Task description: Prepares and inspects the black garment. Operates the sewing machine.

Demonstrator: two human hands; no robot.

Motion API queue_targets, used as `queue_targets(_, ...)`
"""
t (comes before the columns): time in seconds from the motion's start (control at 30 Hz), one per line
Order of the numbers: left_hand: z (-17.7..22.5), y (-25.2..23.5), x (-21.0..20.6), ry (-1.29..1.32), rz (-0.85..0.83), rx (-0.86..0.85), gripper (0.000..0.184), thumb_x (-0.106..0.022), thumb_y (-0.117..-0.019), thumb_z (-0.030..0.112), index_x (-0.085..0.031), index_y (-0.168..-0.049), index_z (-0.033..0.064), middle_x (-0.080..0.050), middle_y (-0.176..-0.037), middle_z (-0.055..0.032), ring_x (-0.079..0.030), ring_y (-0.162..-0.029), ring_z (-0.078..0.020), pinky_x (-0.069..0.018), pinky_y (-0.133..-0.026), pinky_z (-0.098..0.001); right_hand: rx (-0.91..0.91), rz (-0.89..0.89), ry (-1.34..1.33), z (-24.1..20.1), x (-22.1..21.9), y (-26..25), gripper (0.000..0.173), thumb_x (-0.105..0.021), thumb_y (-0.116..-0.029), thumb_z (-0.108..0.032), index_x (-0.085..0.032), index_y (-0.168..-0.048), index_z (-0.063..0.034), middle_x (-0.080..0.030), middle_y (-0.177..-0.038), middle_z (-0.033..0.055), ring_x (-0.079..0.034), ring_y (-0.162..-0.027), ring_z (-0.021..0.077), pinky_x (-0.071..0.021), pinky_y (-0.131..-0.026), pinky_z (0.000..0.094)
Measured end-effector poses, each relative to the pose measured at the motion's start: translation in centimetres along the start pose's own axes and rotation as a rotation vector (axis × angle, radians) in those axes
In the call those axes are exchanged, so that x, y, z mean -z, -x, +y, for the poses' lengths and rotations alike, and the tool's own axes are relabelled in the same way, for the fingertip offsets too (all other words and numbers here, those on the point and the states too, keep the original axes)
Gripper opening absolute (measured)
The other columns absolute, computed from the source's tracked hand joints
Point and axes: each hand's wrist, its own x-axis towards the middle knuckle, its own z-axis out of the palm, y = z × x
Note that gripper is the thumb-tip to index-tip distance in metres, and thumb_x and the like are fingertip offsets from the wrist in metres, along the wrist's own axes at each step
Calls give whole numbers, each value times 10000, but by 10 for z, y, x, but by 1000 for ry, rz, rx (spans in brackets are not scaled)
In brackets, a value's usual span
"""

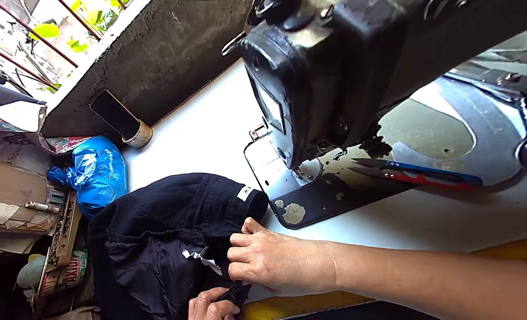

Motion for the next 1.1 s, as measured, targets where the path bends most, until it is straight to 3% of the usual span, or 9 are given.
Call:
queue_targets(0.07,9,-6,4,-87,-30,91,352,-477,-983,381,-632,-853,92,-703,-998,-121,-641,-1005,-184,-458,-891,-338,-7,-4,-9,0,0,-1,73,-630,-901,-82,-681,-918,-131,-623,-814,29,-606,-829,239,-420,-743,404)
queue_targets(0.13,21,-12,2,-194,-23,185,460,-679,-876,486,-643,-730,51,-711,-992,-187,-663,-954,-257,-475,-848,-411,-8,-1,-16,0,0,-1,56,-644,-889,-85,-680,-907,-124,-619,-803,30,-606,-819,238,-422,-733,403)
queue_targets(0.17,25,-15,0,-247,-5,217,474,-767,-816,483,-647,-689,42,-708,-1000,-208,-667,-938,-284,-475,-840,-439,-8,-2,-15,-1,0,-1,47,-656,-880,-91,-682,-906,-120,-619,-800,30,-605,-816,239,-420,-731,404)
queue_targets(0.23,31,-18,-4,-308,31,264,410,-818,-772,408,-659,-667,45,-703,-1013,-212,-663,-926,-288,-457,-837,-454,-7,-3,1,-1,1,-1,36,-666,-879,-103,-681,-904,-123,-615,-798,25,-601,-813,234,-418,-728,398)
queue_targets(0.37,34,-19,-9,-299,73,276,168,-642,-820,148,-650,-699,31,-713,-1033,-191,-661,-939,-258,-466,-836,-409,-9,-20,10,-1,1,-1,55,-637,-931,-163,-683,-919,-134,-621,-811,13,-601,-831,221,-411,-751,392)
queue_targets(0.5,22,-16,4,26,-27,223,142,-622,-838,34,-596,-716,-32,-645,-1052,-207,-609,-1066,-124,-477,-943,-167,-27,-26,-22,-3,1,-1,82,-641,-942,-202,-684,-932,-133,-624,-808,17,-604,-824,223,-411,-747,397)
queue_targets(0.7,7,-10,13,204,-120,206,197,-630,-945,107,-629,-810,-37,-616,-1148,-190,-553,-1191,-82,-430,-1035,-162,-34,-7,-34,-2,-3,-1,83,-634,-932,-205,-685,-925,-140,-622,-799,14,-604,-814,219,-415,-735,392)
queue_targets(0.87,3,-5,7,237,-77,202,204,-632,-964,153,-638,-828,1,-603,-1156,-146,-534,-1203,-56,-416,-1049,-155,-32,9,-48,-1,-5,-1,221,-688,-906,-363,-684,-912,-142,-623,-783,5,-604,-795,212,-407,-727,389)
queue_targets(1.1,-4,-2,5,270,-58,180,265,-633,-997,239,-648,-843,24,-602,-1158,-98,-527,-1206,-15,-415,-1052,-139,-40,64,-17,-5,-13,-4,155,-682,-904,-277,-658,-868,-128,-603,-740,10,-598,-764,216,-398,-720,392)
